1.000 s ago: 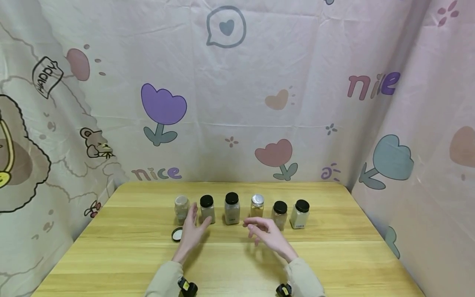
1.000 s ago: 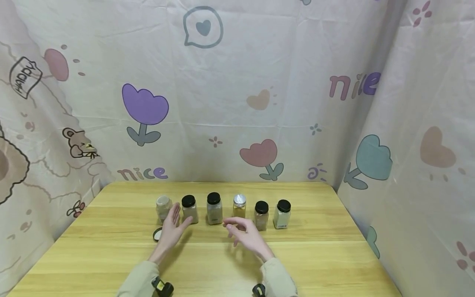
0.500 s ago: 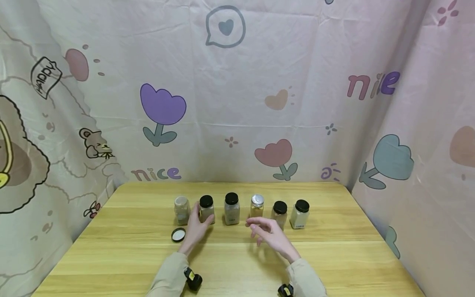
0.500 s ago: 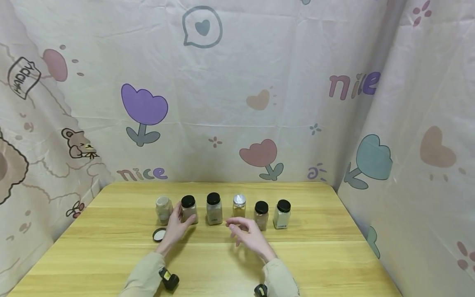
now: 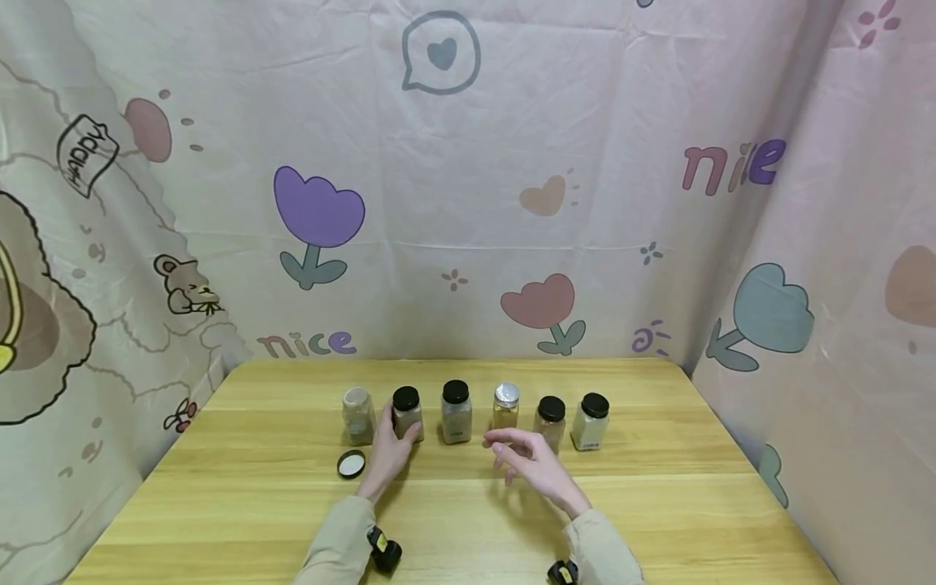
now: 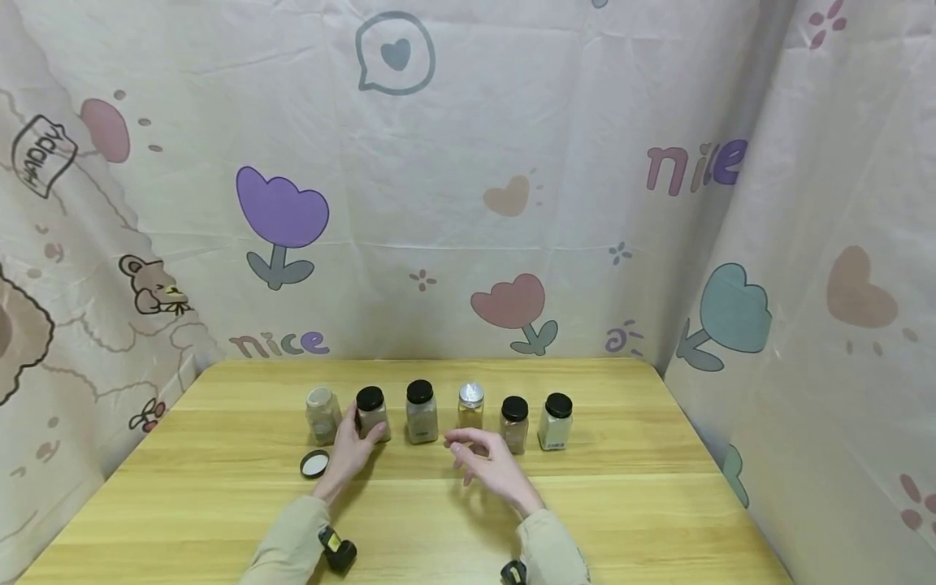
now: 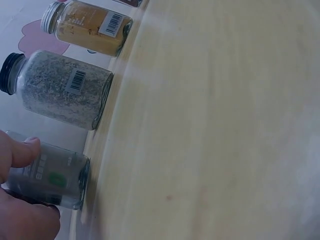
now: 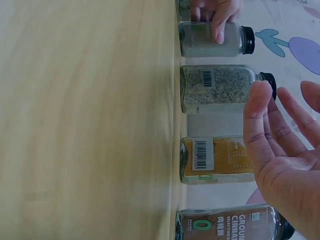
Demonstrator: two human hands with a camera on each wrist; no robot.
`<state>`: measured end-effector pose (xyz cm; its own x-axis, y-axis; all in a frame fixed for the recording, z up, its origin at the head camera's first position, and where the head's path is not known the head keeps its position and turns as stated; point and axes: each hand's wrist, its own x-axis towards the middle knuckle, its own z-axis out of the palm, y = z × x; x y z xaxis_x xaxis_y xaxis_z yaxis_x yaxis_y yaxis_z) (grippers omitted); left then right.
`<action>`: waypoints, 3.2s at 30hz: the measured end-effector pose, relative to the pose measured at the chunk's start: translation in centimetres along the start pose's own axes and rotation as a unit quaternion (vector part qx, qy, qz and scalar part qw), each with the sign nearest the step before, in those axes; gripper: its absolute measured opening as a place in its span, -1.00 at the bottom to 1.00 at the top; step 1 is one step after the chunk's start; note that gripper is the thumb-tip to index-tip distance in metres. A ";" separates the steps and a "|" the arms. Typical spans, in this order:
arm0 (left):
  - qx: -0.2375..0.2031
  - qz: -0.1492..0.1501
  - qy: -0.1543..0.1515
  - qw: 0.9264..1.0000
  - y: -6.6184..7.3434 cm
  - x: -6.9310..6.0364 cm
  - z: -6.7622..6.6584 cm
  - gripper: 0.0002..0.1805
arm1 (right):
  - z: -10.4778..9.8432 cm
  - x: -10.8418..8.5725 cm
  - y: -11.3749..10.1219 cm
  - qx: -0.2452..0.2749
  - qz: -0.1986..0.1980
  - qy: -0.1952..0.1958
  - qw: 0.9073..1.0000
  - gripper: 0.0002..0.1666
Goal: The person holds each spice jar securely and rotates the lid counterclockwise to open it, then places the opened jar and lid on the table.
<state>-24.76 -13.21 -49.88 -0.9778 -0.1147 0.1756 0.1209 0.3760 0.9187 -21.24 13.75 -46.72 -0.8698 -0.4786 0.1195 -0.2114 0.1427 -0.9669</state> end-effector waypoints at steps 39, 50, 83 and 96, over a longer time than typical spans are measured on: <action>0.030 0.070 -0.121 0.990 2.6 -4.4 1.2 -0.43 | 2.3 0.5 -0.5 -0.034 -0.072 0.090 0.993 -0.39; 0.005 0.102 -0.167 0.981 2.5 -4.1 2.3 -0.44 | 3.3 0.5 -1.2 -0.070 -0.117 0.111 0.985 -0.46; 0.002 0.113 -0.220 0.969 2.8 -4.0 3.1 -0.44 | 4.4 1.7 -3.4 -0.314 -0.111 0.151 0.931 -0.54; -0.004 0.119 -0.228 0.966 2.8 -3.7 3.0 -0.47 | 4.1 1.9 -3.5 -0.323 -0.117 0.135 0.929 -0.56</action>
<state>-21.27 -9.03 -49.04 -0.8953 0.3928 0.2101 0.3517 0.3337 0.8746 -20.34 8.80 -44.05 -0.8286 -0.3386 0.4459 -0.5557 0.5948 -0.5809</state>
